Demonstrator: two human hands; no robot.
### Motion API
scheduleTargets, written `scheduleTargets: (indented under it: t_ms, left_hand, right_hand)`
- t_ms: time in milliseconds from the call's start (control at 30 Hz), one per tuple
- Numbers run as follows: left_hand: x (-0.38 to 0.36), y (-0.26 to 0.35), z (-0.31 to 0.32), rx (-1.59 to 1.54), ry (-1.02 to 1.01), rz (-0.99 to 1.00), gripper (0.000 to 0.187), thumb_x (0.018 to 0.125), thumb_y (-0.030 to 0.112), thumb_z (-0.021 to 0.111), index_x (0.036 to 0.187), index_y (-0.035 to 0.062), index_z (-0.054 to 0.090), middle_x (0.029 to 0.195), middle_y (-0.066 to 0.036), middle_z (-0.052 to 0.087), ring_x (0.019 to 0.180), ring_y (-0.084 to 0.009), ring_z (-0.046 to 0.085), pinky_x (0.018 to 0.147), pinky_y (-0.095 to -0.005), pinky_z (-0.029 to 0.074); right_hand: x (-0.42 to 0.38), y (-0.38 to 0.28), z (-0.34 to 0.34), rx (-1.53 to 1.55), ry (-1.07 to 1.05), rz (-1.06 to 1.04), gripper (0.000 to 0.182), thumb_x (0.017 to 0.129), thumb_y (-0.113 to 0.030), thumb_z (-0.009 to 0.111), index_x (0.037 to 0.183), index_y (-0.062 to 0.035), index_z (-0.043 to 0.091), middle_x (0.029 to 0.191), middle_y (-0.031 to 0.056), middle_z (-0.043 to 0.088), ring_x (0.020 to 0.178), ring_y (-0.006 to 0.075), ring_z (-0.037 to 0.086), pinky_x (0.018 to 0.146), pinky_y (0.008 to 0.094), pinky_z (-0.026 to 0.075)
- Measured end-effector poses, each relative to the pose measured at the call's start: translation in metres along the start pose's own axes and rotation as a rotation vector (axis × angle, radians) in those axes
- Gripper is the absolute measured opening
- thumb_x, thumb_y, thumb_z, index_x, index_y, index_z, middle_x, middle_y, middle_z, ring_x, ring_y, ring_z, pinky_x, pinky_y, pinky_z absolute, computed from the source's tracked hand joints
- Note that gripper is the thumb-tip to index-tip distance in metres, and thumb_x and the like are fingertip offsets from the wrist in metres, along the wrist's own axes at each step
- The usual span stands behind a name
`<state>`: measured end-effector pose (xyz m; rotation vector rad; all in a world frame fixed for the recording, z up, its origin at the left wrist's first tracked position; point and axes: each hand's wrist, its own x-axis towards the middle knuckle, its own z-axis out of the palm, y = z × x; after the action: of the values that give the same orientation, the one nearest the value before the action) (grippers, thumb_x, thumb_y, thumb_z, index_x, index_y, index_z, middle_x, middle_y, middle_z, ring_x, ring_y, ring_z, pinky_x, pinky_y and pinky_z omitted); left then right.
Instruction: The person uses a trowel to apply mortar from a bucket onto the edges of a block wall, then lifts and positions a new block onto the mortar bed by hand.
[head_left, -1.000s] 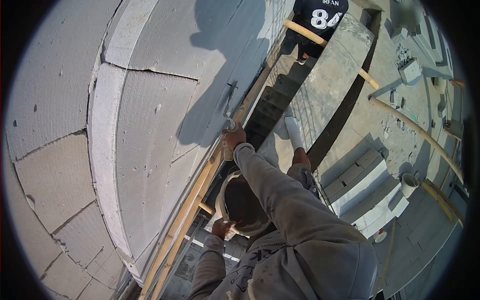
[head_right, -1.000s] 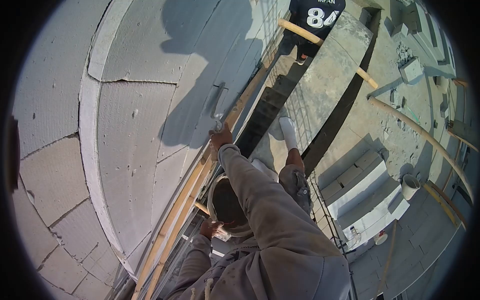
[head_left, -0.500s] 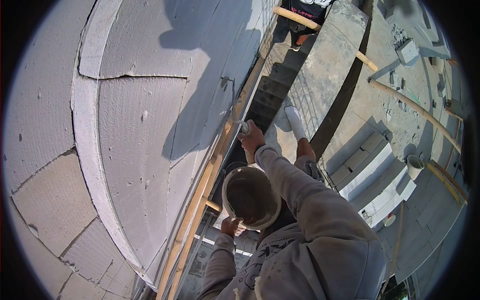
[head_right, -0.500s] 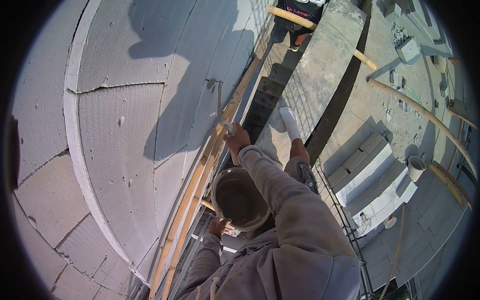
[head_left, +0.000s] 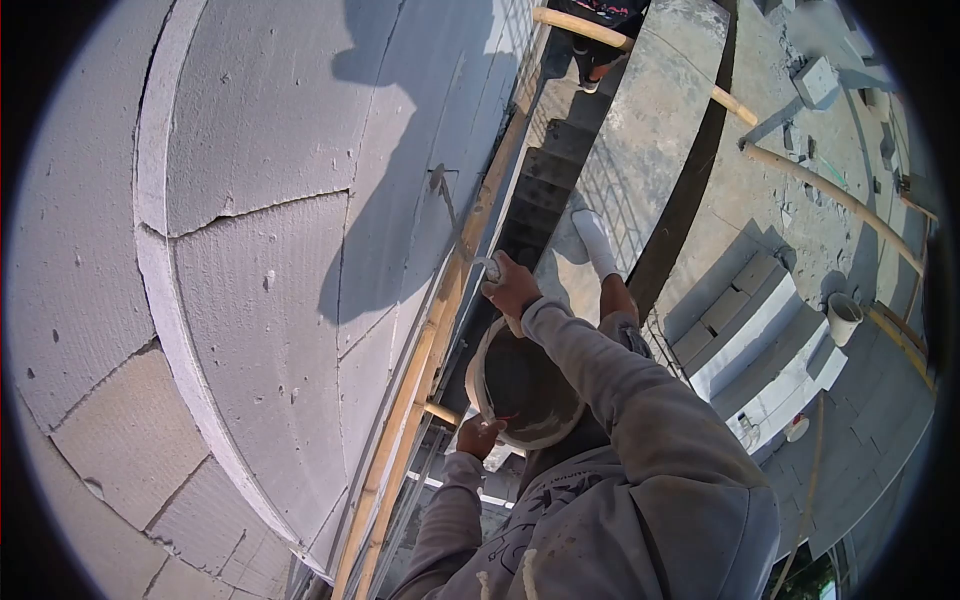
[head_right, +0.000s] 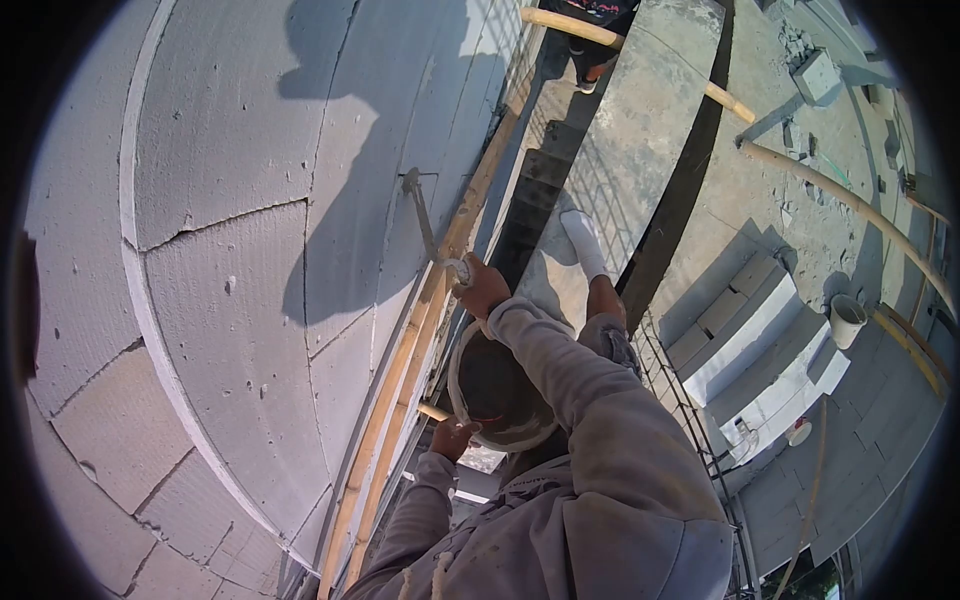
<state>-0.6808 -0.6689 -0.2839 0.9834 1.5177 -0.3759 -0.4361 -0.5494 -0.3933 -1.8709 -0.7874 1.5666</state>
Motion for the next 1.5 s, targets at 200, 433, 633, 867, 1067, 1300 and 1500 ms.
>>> scheduleTargets:
  t_ms: [200,433,633,867,1067,1300,1500]
  left_hand:
    - [0.005,-0.012,0.004,0.007,-0.042,-0.096,0.030,0.079,0.017,0.065,0.098,-0.0062,0.060,0.080,-0.015,0.066,0.066,-0.0201,0.065,0.057,-0.0296,0.054]
    - [0.024,-0.040,-0.005,0.092,-0.025,-0.025,0.030,0.078,0.016,0.064,0.098,-0.0065,0.061,0.080,-0.014,0.066,0.064,-0.0201,0.065,0.053,-0.0298,0.055]
    - [0.026,-0.044,-0.004,0.070,0.028,-0.001,0.038,0.075,0.027,0.068,0.098,-0.0039,0.064,0.077,-0.019,0.067,0.065,-0.0233,0.067,0.057,-0.0327,0.053]
    - [0.026,-0.015,0.000,0.032,0.011,-0.033,0.039,0.076,0.024,0.069,0.101,-0.0044,0.062,0.078,-0.017,0.067,0.069,-0.0211,0.067,0.058,-0.0323,0.054]
    - [0.025,-0.011,-0.002,0.035,-0.015,-0.009,0.031,0.077,0.019,0.067,0.097,-0.0034,0.063,0.078,-0.014,0.066,0.066,-0.0200,0.066,0.056,-0.0303,0.054]
    - [0.045,-0.019,0.002,0.047,-0.028,-0.009,0.028,0.077,0.018,0.066,0.097,-0.0015,0.063,0.076,-0.012,0.065,0.065,-0.0192,0.065,0.055,-0.0295,0.053]
    - [0.036,-0.007,-0.002,0.076,0.010,-0.007,0.035,0.075,0.023,0.067,0.099,-0.0025,0.064,0.078,-0.016,0.067,0.066,-0.0210,0.066,0.058,-0.0322,0.053]
  right_hand:
    - [0.014,-0.037,0.049,0.011,0.129,-0.001,0.059,0.075,-0.020,0.060,0.125,0.0019,0.039,0.094,0.0259,0.062,0.091,0.0405,0.060,0.081,0.0437,0.047]
    - [-0.004,-0.006,0.005,-0.072,-0.007,0.005,0.062,0.074,-0.021,0.062,0.126,0.0029,0.038,0.092,0.0269,0.062,0.090,0.0402,0.061,0.079,0.0438,0.048]
    - [0.020,-0.014,0.002,-0.040,0.038,-0.021,0.062,0.071,-0.020,0.064,0.125,0.0017,0.041,0.092,0.0277,0.062,0.091,0.0398,0.061,0.079,0.0432,0.048]
    - [0.015,0.024,0.016,0.056,-0.152,0.051,0.058,0.071,-0.018,0.065,0.122,-0.0001,0.044,0.086,0.0242,0.063,0.086,0.0395,0.062,0.076,0.0426,0.048]
    - [0.048,0.012,0.009,0.091,-0.030,0.057,0.057,0.071,-0.017,0.067,0.121,-0.0003,0.045,0.089,0.0227,0.064,0.084,0.0342,0.064,0.073,0.0408,0.050]
    - [0.021,0.027,-0.002,0.331,-0.200,0.073,0.041,0.072,-0.008,0.065,0.108,-0.0003,0.048,0.075,0.0138,0.059,0.061,0.0224,0.060,0.054,0.0346,0.048]
    - [0.076,0.032,0.056,0.520,0.044,0.186,0.043,0.072,-0.012,0.068,0.110,-0.0020,0.050,0.078,0.0146,0.061,0.064,0.0258,0.062,0.057,0.0367,0.049]
